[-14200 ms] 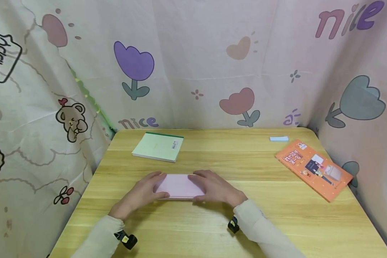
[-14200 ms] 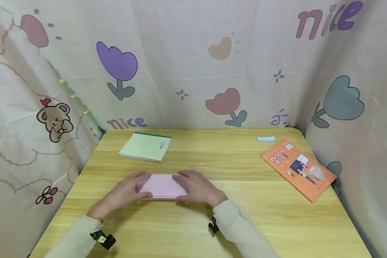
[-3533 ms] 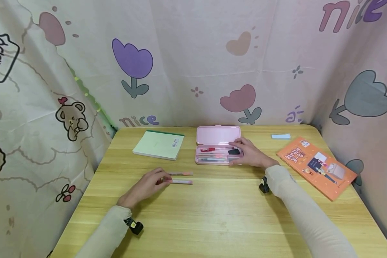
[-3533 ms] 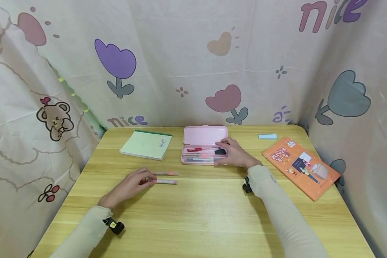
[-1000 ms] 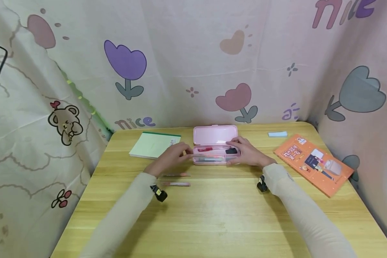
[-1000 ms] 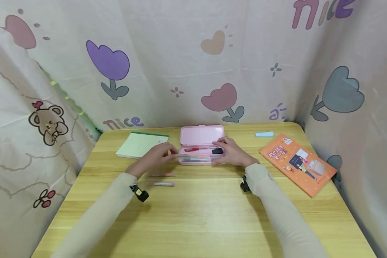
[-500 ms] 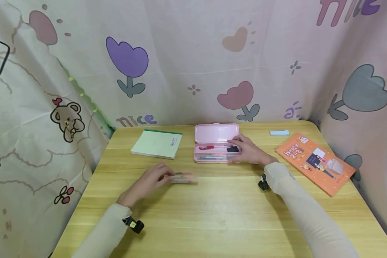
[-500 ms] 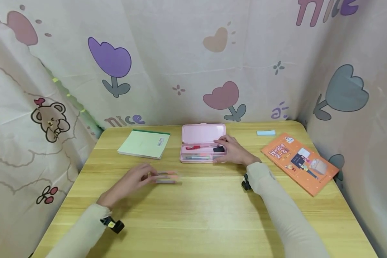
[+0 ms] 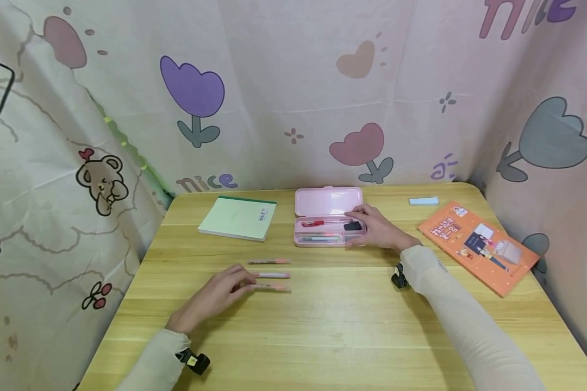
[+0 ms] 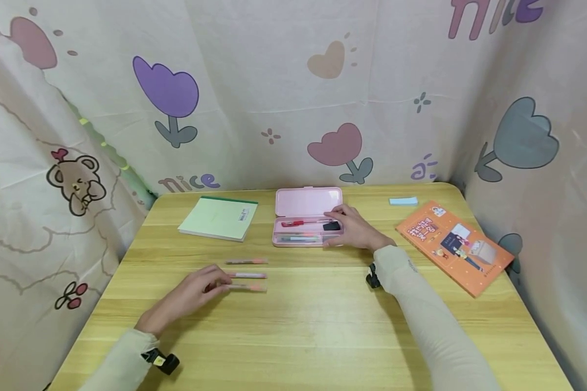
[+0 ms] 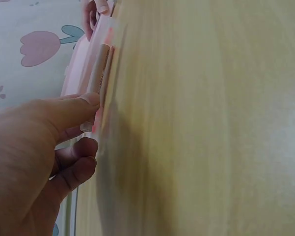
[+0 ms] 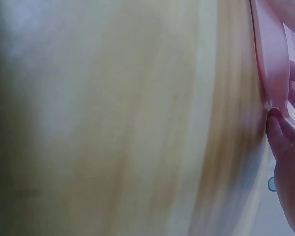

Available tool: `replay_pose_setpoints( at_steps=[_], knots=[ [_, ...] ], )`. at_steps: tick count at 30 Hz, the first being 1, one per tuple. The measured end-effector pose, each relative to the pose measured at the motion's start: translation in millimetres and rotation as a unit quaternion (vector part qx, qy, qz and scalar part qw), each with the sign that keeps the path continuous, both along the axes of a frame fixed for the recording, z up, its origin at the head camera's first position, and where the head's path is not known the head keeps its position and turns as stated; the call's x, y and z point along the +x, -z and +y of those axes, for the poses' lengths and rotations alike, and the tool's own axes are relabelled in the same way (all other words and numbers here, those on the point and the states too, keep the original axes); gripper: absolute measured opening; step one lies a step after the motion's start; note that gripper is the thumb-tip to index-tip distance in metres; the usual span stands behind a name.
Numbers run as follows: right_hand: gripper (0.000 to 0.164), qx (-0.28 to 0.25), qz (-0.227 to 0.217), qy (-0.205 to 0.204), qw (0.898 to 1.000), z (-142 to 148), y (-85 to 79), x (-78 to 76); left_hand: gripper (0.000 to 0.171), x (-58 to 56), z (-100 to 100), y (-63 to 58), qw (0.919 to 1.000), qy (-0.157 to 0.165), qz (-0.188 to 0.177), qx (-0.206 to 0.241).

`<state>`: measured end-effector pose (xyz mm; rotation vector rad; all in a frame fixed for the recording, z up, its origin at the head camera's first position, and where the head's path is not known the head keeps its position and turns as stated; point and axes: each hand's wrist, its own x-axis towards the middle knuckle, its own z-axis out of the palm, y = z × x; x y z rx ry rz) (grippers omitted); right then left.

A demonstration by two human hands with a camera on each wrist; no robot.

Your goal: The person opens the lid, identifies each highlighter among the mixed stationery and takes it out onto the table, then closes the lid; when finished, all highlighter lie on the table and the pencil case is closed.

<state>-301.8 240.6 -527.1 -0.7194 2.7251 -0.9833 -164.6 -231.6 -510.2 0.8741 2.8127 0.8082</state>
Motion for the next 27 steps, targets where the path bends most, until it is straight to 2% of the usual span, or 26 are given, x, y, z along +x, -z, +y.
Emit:
replay_pose_setpoints(
  at_steps=[7,18,27],
  knots=[
    [0.103,-0.003,-0.006,0.0,1.0,-1.0,-2.4,1.1,0.011,-0.9,-3.0,9.2,0.9999,0.005,-0.012,-0.004],
    [0.103,0.001,-0.003,0.002,1.0,-0.2,-1.4,0.5,0.014,-2.7,-6.3,8.4,1.0,0.006,-0.002,0.003],
    [0.102,-0.003,-0.005,0.001,1.0,-0.4,-0.6,1.2,0.013,-2.5,-7.4,7.5,0.9999,0.008,-0.013,-0.003]
  ],
)
